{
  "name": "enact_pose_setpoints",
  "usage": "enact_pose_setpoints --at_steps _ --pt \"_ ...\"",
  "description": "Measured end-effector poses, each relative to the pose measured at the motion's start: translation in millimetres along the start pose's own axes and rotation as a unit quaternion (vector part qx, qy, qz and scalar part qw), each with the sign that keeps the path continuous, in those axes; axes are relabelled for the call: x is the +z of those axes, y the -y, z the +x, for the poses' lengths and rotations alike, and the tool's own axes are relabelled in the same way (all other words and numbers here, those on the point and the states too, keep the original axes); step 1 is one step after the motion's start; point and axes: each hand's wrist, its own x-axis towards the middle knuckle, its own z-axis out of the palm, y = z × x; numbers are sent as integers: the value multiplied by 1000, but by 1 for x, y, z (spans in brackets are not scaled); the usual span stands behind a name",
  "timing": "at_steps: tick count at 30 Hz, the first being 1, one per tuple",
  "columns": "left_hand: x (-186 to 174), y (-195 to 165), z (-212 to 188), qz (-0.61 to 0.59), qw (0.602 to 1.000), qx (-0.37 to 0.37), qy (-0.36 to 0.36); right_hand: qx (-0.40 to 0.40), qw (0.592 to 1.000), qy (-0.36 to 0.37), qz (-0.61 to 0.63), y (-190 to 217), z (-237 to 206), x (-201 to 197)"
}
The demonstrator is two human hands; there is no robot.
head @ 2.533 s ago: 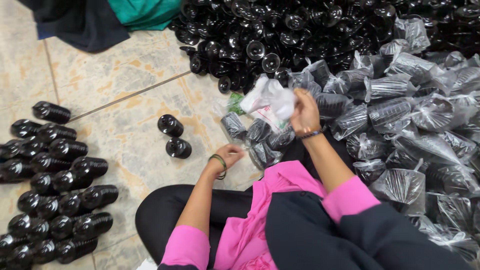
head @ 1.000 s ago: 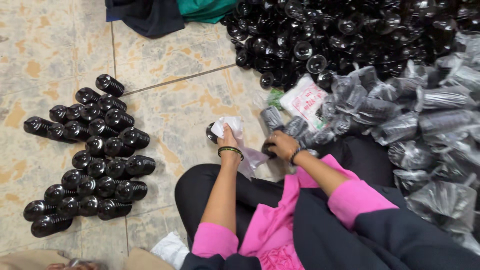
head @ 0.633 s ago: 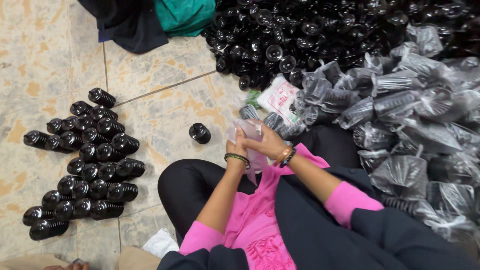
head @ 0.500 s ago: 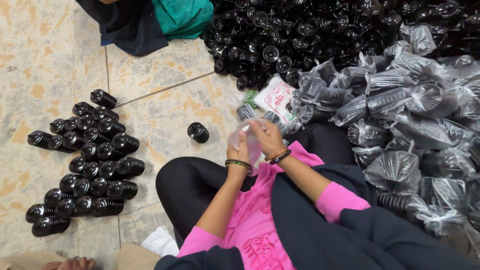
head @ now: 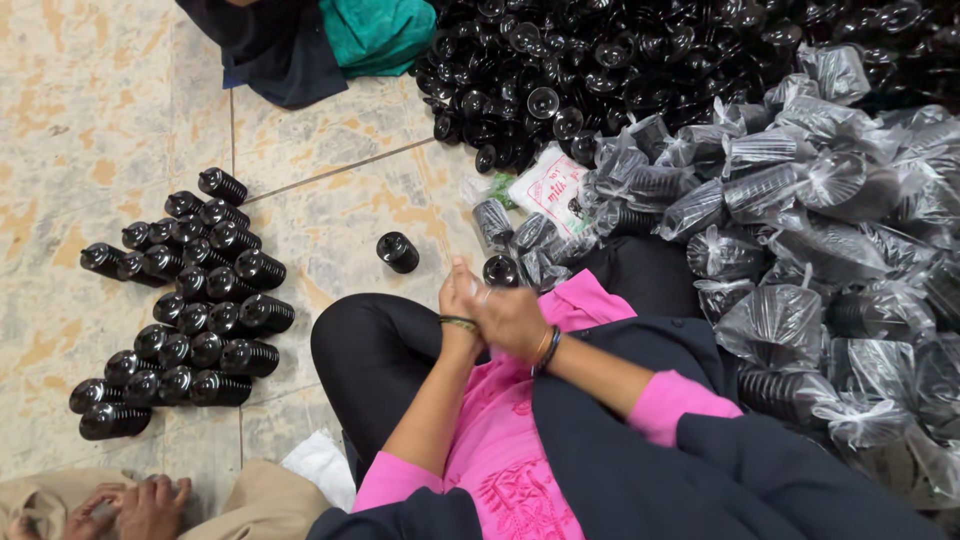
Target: The person sits on the floor and packs black plastic bottles into clear plastic bags one at a time, twisting and tying each bag closed and placing the filled bag with a pile of finished bags. Other workers nearby perform the same bagging work.
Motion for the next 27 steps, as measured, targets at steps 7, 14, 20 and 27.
enact_pose_setpoints --at_steps 7,14,20,27 --pt "10 -36 -15 -56 990 -116 61 221 972 -48 67 -35 0 -14" --pt "21 -63 -31 145 986 77 7 309 931 -25 192 -28 -8 -22" --pt "6 -58 -36 183 980 80 -10 374 858 21 351 -48 -15 -24" --pt "-8 -24 -21 10 999 -16 34 368 846 9 387 -50 -35 -19"
